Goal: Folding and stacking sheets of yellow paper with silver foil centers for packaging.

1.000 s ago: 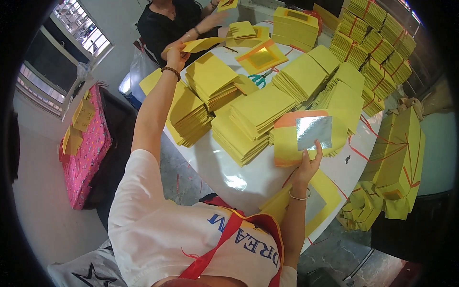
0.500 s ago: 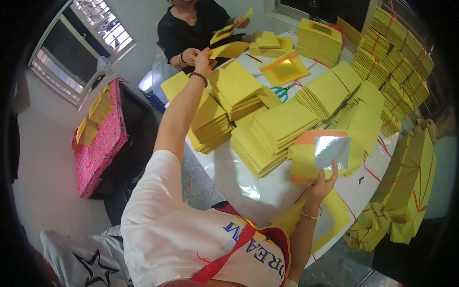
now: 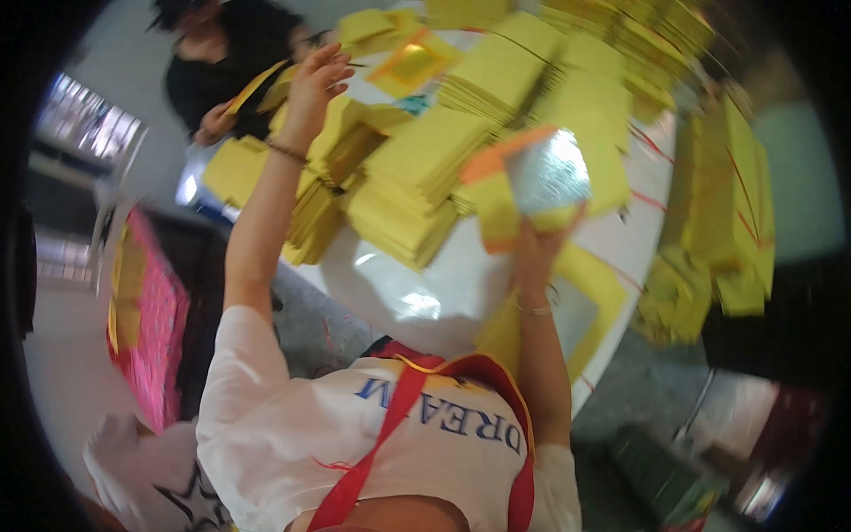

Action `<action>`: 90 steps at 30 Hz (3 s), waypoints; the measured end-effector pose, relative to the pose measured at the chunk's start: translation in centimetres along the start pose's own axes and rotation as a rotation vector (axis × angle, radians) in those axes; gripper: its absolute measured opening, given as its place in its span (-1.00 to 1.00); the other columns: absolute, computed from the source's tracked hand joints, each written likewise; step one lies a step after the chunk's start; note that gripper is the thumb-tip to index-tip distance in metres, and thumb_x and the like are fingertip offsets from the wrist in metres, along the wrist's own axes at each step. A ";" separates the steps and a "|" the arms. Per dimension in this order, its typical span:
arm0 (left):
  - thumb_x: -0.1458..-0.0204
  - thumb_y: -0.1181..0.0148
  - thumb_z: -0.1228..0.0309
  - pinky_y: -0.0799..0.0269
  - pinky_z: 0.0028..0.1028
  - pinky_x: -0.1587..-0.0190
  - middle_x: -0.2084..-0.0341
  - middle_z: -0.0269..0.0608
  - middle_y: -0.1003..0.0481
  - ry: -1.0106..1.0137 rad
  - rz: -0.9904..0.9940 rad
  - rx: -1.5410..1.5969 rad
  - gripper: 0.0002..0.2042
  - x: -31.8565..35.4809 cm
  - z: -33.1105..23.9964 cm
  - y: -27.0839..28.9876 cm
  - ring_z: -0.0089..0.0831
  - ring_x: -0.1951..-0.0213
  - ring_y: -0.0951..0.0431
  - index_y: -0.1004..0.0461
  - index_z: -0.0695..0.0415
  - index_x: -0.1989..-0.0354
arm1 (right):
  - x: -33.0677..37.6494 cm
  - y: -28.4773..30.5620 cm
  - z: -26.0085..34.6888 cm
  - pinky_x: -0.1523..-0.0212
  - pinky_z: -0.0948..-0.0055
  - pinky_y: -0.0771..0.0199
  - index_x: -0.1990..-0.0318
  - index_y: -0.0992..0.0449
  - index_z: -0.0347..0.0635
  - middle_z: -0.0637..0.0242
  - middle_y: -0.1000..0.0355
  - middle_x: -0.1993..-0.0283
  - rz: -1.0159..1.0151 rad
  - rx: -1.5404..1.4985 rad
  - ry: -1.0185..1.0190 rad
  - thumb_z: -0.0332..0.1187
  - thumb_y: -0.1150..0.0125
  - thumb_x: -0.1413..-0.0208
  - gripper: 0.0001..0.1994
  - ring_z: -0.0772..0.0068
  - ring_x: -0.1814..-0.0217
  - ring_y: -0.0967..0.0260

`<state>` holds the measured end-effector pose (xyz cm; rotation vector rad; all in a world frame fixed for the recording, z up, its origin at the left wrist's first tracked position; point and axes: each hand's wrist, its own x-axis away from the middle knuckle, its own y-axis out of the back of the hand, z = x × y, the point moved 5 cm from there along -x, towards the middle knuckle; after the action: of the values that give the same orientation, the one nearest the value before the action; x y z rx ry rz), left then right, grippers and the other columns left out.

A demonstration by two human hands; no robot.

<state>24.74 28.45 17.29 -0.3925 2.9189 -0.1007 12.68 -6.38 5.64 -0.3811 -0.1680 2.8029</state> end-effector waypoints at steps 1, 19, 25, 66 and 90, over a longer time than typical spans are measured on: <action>0.01 -0.05 0.48 -0.30 -0.55 0.18 0.20 -0.29 -0.42 0.013 0.168 0.000 -0.65 1.5 -0.2 -3.0 -0.50 0.20 -0.44 -0.31 0.16 0.00 | -0.2 0.4 -0.7 -0.28 0.34 0.10 -0.32 0.36 -0.20 0.13 0.24 -0.32 -0.008 0.014 0.062 -0.63 -0.10 0.12 -0.11 0.26 -0.32 0.16; 0.02 -0.20 0.33 -0.27 -0.47 -0.01 0.08 -0.10 -0.35 -0.018 0.630 -0.356 -0.33 9.2 5.4 -19.2 -0.42 0.07 -0.38 0.00 0.21 -0.23 | 0.5 0.2 1.8 -0.13 0.36 -0.15 -0.31 0.31 -0.08 0.22 0.03 -0.19 0.078 -0.174 0.180 -0.68 -0.06 0.20 -0.10 0.34 -0.18 -0.03; 0.03 -0.19 0.45 -0.36 -0.57 0.24 0.34 -0.21 -0.44 0.157 0.823 -0.141 -0.30 9.7 4.5 -20.5 -0.54 0.30 -0.43 0.08 0.28 -0.24 | 0.1 1.1 2.0 -0.18 0.33 -0.15 -0.30 0.37 -0.10 0.18 0.10 -0.26 0.024 -0.380 0.124 -0.67 -0.03 0.14 -0.12 0.31 -0.24 0.00; -0.03 -0.07 0.51 -0.21 -0.70 0.46 0.44 -0.44 -0.39 0.508 0.584 0.388 -0.72 32.9 10.2 -20.1 -0.74 0.49 -0.30 -0.33 0.21 0.05 | -2.3 2.6 -5.4 0.19 0.28 -0.38 -0.17 -0.19 -0.02 0.18 -0.35 0.07 0.253 -1.005 -0.258 -0.03 0.25 -0.23 -0.56 0.33 0.18 -0.32; -0.04 0.01 0.21 0.01 -0.12 -0.09 0.31 -0.14 -0.38 -0.249 0.981 -0.616 -0.79 34.6 8.7 -16.8 -0.27 0.11 -0.33 -0.44 0.06 0.33 | -3.6 1.5 -4.3 0.13 0.28 -0.32 -0.08 -0.28 -0.14 0.16 -0.31 0.09 0.220 -1.187 -0.281 -0.14 0.11 -0.18 -0.62 0.32 0.14 -0.26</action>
<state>-1.95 2.69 4.03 0.8898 2.4888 0.9030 16.79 -8.61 2.12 -0.2315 -1.9505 2.5981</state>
